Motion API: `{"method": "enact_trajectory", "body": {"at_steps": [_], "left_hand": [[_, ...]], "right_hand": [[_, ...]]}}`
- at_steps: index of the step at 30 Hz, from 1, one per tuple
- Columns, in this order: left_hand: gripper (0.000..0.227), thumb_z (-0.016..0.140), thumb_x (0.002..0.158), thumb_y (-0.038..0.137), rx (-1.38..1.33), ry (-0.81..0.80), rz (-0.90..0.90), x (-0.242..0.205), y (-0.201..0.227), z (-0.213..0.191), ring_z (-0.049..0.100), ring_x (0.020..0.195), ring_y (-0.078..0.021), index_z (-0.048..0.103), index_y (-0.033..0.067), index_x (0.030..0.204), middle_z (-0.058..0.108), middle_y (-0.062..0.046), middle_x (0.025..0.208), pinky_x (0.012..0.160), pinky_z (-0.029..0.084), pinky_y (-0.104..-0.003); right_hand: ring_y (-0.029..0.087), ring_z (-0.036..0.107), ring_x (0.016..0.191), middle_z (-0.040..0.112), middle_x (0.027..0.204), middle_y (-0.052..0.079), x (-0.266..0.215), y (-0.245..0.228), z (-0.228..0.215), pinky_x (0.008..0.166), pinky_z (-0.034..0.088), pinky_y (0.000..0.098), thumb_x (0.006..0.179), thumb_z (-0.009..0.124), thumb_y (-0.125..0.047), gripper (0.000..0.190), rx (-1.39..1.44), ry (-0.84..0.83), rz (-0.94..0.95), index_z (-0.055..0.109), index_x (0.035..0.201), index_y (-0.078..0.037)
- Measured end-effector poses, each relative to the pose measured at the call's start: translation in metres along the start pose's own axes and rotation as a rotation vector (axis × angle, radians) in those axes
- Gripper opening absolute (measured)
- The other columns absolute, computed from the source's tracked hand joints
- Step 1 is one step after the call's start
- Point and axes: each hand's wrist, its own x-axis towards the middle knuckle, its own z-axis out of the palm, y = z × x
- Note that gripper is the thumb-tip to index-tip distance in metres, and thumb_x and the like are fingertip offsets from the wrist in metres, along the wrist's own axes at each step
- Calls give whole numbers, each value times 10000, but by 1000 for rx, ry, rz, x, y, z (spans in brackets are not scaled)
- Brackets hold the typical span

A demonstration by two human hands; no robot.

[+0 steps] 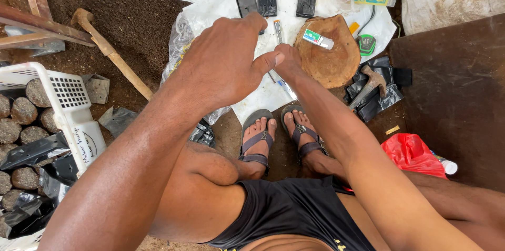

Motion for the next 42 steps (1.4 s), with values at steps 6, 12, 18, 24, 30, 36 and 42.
{"method": "enact_trajectory", "body": {"at_steps": [6, 12, 18, 24, 30, 36, 42], "left_hand": [[517, 760, 915, 335, 10, 44, 56, 2, -3, 5, 717, 874, -430, 625, -57, 1224, 712, -278, 847, 754, 538, -539], [503, 778, 892, 340, -15, 63, 38, 10, -6, 15, 719, 901, -409, 659, -30, 1211, 729, -259, 922, 779, 542, -511], [446, 810, 870, 350, 16, -49, -71, 30, -20, 29, 721, 941, -372, 701, -14, 1102, 733, -236, 968, 828, 546, -471], [457, 890, 733, 255, 15, -108, -13, 50, -25, 49, 706, 951, -350, 687, -16, 1041, 737, -196, 981, 818, 545, -427], [248, 795, 812, 170, -192, -110, 95, 54, -11, 56, 780, 768, -268, 713, 33, 1003, 746, -109, 805, 716, 579, -400], [224, 840, 807, 179, 59, -23, 399, 43, 10, 56, 682, 704, -368, 705, 15, 879, 703, -170, 719, 632, 511, -463], [136, 765, 855, 89, -178, -4, 393, 31, 25, 48, 689, 635, -259, 673, 23, 930, 686, -132, 701, 577, 508, -380]], "right_hand": [[422, 701, 980, 728, 1014, 227, -33, 10, 24, 834, 554, 521, 921, 643, -233, 262, -34, -73, 13, 725, 1053, -22], [431, 698, 883, 718, 941, 251, -50, 11, 22, 774, 539, 534, 889, 718, -198, 531, 23, 71, 6, 527, 1310, 64], [232, 644, 645, 680, 758, 135, -90, -26, -25, 589, 497, 383, 858, 807, -119, 433, 585, 424, -136, 591, 1206, 21], [59, 562, 666, 666, 831, 24, -119, -60, -100, 551, 453, 243, 939, 820, -38, 239, 1110, 416, -305, 626, 1072, 7], [119, 729, 747, 709, 892, 63, -151, -59, -154, 650, 610, 265, 917, 694, 30, 248, 1346, 251, -370, 560, 1124, 1], [134, 706, 901, 668, 1043, 110, -174, -45, -184, 766, 641, 305, 983, 679, 99, 143, 1284, 301, -514, 607, 1098, 56], [152, 709, 876, 670, 1053, 127, -196, -30, -210, 744, 624, 295, 967, 672, 109, 129, 1181, 397, -595, 619, 1073, 58]]}}
